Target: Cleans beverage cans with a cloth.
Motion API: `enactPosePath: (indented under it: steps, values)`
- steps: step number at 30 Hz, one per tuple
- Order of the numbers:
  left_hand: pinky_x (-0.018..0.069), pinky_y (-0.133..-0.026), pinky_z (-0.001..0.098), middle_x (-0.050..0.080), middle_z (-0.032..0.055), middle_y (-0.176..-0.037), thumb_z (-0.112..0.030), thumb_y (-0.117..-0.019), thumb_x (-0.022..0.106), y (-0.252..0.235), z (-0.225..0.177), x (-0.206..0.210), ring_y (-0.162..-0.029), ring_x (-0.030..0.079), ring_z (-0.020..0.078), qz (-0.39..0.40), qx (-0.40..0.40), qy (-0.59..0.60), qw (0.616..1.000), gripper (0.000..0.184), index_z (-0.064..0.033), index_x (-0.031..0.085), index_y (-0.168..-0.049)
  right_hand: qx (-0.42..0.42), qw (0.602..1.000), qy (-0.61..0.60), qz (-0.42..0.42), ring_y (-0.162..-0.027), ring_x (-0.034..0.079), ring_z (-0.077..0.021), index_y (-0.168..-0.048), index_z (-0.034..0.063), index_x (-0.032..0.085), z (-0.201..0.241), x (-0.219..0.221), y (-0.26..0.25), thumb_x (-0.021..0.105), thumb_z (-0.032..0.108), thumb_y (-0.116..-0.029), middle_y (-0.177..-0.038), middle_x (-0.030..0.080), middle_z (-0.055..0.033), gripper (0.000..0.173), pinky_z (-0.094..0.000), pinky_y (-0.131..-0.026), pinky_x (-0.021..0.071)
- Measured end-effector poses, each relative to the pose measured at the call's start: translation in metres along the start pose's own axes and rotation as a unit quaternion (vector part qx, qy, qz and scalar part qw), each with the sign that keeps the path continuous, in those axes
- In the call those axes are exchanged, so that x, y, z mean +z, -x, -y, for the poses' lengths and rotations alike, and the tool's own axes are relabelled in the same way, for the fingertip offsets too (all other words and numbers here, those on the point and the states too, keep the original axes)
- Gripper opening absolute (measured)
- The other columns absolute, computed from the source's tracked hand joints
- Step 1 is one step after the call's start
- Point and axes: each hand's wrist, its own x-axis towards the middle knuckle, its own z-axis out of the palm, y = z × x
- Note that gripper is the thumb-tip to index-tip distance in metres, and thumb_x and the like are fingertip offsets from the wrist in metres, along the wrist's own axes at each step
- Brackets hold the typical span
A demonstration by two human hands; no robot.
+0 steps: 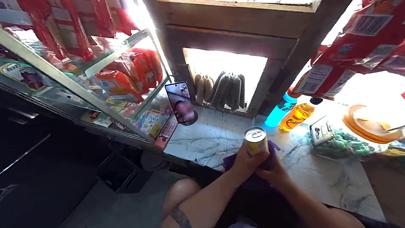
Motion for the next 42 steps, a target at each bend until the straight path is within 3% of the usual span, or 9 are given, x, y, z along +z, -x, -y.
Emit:
enactPosePath:
  steps: [6,10,15,18,21,24,29,35,42]
  values:
    - [0.0504,-0.103,0.0317,0.061,0.0092,-0.135,-0.068,-0.0803,0.071,0.000,-0.013,-0.013,-0.123,0.060,0.0119,-0.025,-0.050,0.112,0.992,0.095,0.0047,0.043,-0.136,-0.032,0.990,0.081,0.107,-0.117,0.063,-0.0103,-0.134,-0.0105,0.052,0.002,-0.007,-0.004,0.086,0.034,-0.0783,-0.125,0.067,-0.0155,0.079,-0.0299,-0.105,0.0505]
    - [0.0477,-0.106,0.0362,0.059,0.0098,-0.141,-0.074,-0.0783,0.066,-0.008,-0.026,-0.022,-0.130,0.057,0.0195,-0.027,-0.045,0.155,0.987,0.087,-0.0052,0.051,-0.130,-0.029,0.982,0.158,0.097,-0.109,0.067,-0.0269,-0.119,-0.0091,0.065,0.019,-0.026,-0.007,0.074,0.019,-0.0865,-0.112,0.071,-0.0213,0.044,-0.0470,-0.098,0.0519]
    - [0.0496,-0.105,0.0371,0.062,0.0092,-0.140,-0.072,-0.0759,0.071,-0.008,-0.026,-0.023,-0.131,0.058,0.0213,-0.029,-0.049,0.210,0.976,0.071,-0.0145,0.066,-0.117,-0.083,0.987,-0.121,-0.057,-0.103,0.066,0.0050,-0.116,0.0284,0.069,0.028,-0.039,-0.007,0.059,0.024,-0.1032,-0.108,0.073,0.0189,0.016,-0.0220,-0.095,0.0552]
    - [0.0507,-0.104,0.0355,0.061,0.0072,-0.140,-0.065,-0.0819,0.071,-0.001,-0.015,-0.013,-0.128,0.059,0.0175,-0.013,-0.058,0.181,0.982,0.083,-0.0074,0.049,-0.137,-0.056,0.998,0.027,-0.008,-0.105,0.064,0.0009,-0.117,0.0043,0.065,0.045,-0.020,0.013,0.065,0.025,-0.0981,-0.108,0.071,0.0035,0.028,-0.0225,-0.096,0.0532]
    - [0.0563,-0.094,0.0300,0.067,0.0041,-0.119,-0.053,-0.0857,0.074,0.003,-0.012,-0.007,-0.108,0.067,0.0092,-0.031,-0.083,0.120,0.989,0.089,0.0021,0.033,-0.141,-0.190,0.943,0.262,0.081,-0.129,0.058,-0.0337,-0.125,0.0035,0.064,0.028,0.003,0.022,0.063,0.051,-0.0960,-0.129,0.064,-0.0248,0.056,-0.0530,-0.110,0.0440]
    - [0.0547,-0.097,0.0294,0.064,0.0072,-0.122,-0.046,-0.0915,0.067,-0.004,-0.009,-0.009,-0.111,0.064,0.0094,-0.038,-0.103,0.103,0.989,0.083,0.0032,0.027,-0.145,-0.255,0.916,0.301,0.074,-0.124,0.061,-0.0297,-0.122,0.0122,0.065,0.019,0.001,0.015,0.050,0.065,-0.0981,-0.123,0.068,-0.0164,0.060,-0.0520,-0.108,0.0459]
    - [0.0493,-0.105,0.0299,0.057,0.0054,-0.136,-0.069,-0.0955,0.047,-0.002,-0.005,-0.006,-0.123,0.058,0.0076,0.032,-0.063,0.083,0.994,0.096,0.0037,0.020,-0.152,-0.226,0.943,0.237,0.058,-0.123,0.059,-0.0156,-0.118,0.0145,0.065,0.018,-0.014,0.012,0.032,0.058,-0.1069,-0.119,0.068,-0.0068,0.055,-0.0387,-0.111,0.0429]
    - [0.0400,-0.116,0.0288,0.041,0.0112,-0.151,-0.036,-0.1095,0.041,0.020,-0.001,0.010,-0.136,0.046,0.0049,0.126,-0.003,0.031,0.992,0.076,0.0107,0.000,-0.152,-0.179,0.967,0.163,-0.075,-0.107,0.063,-0.0013,-0.113,0.0049,0.063,0.013,-0.018,0.006,0.039,0.035,-0.1110,-0.104,0.070,-0.0053,0.038,-0.0239,-0.098,0.0511]
    - [0.0526,-0.101,0.0358,0.054,0.0112,-0.139,-0.032,-0.1107,0.031,0.005,-0.020,-0.005,-0.121,0.060,0.0153,-0.115,-0.123,0.096,0.981,0.056,-0.0081,0.017,-0.159,-0.229,0.893,0.386,0.044,-0.138,0.049,-0.0424,-0.123,0.0068,0.070,0.016,0.017,0.010,0.045,0.021,-0.1005,-0.138,0.062,-0.0202,0.036,-0.0597,-0.110,0.0425]
